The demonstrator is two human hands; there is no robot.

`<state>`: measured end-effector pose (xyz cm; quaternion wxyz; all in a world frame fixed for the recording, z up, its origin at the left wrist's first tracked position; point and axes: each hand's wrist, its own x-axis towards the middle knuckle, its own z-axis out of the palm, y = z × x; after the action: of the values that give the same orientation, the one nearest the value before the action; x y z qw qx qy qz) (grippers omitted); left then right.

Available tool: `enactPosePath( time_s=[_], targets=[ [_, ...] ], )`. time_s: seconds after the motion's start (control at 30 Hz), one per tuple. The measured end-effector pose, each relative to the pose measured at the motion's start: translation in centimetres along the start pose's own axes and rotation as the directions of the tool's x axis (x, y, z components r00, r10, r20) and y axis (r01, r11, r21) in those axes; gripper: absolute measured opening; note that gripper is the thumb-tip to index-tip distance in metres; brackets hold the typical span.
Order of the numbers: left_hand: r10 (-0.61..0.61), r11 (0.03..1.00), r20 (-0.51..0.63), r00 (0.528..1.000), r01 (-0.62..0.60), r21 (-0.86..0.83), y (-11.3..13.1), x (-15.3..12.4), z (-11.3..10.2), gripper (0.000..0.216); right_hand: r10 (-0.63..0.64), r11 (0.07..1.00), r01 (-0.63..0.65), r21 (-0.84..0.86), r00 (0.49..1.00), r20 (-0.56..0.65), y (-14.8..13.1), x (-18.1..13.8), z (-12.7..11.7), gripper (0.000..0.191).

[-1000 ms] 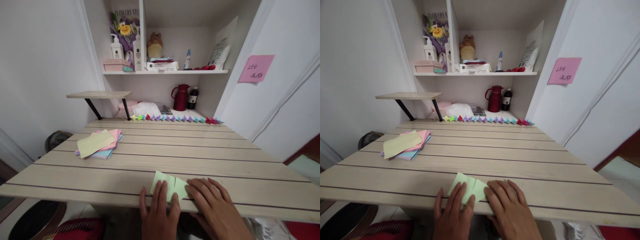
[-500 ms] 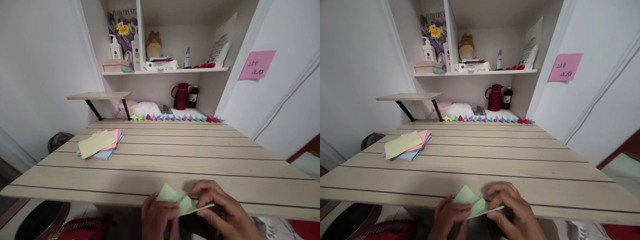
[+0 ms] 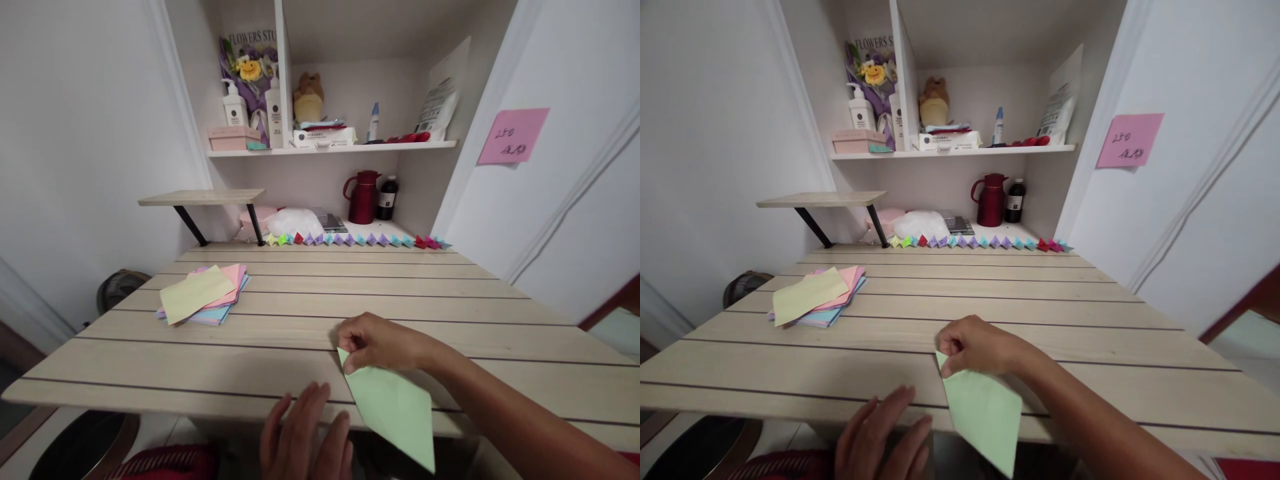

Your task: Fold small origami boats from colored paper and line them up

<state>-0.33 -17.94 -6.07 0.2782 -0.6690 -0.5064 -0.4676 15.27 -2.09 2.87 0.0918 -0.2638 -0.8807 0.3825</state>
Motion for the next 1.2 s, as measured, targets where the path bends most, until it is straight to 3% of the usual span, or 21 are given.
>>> enactPosePath(
  time_s=[0.13,0.2,0.3,0.4,0.57,0.73,0.8,1.0,1.2],
  targets=[
    [0.148,0.988,0.068,0.987,-0.151,0.040,-0.2,0.5,0.8,0.025,-0.225,0.962,0.218,-0.165,0.974,-0.024,0.3,1.4,1.1,0.028],
    [0.185,0.980,0.157,0.970,-0.194,0.043,-0.2,0.2,1.3,0.034,-0.251,0.948,0.239,-0.211,0.968,-0.032,0.4,1.6,1.4,0.026],
    [0.167,0.980,0.269,0.948,-0.189,0.057,-0.3,-0.6,1.8,0.048,-0.195,0.966,0.170,-0.194,0.973,-0.121,0.1,0.6,0.9,0.021],
    [0.137,0.985,0.287,0.948,-0.162,0.065,-0.5,-1.2,1.8,0.049,-0.118,0.982,0.081,-0.169,0.969,-0.217,-0.3,-2.3,0.2,0.038],
    [0.087,0.992,0.297,0.951,-0.108,0.056,-0.1,-1.4,1.7,0.047,-0.167,0.911,0.126,-0.394,0.983,-0.071,0.8,-8.0,1.7,0.080],
    [0.065,0.997,0.288,0.955,-0.076,0.027,0.1,-1.5,2.0,0.046,-0.195,0.853,0.106,-0.511,0.973,-0.125,2.5,-9.4,4.2,0.067],
    [0.064,0.997,0.283,0.957,-0.071,0.014,0.2,-1.7,2.2,0.044,-0.164,0.887,0.081,-0.454,0.975,-0.147,2.2,-9.1,4.0,0.060],
    [0.068,0.996,0.286,0.956,-0.082,0.037,0.5,-2.0,2.5,0.047,-0.009,0.974,-0.061,-0.217,0.952,-0.307,1.3,-8.0,3.0,0.017],
    [0.063,0.994,0.313,0.948,-0.087,0.063,0.7,-1.9,2.4,0.050,0.061,0.969,-0.142,-0.203,0.930,-0.362,1.6,-6.4,3.7,0.017]
  ],
)
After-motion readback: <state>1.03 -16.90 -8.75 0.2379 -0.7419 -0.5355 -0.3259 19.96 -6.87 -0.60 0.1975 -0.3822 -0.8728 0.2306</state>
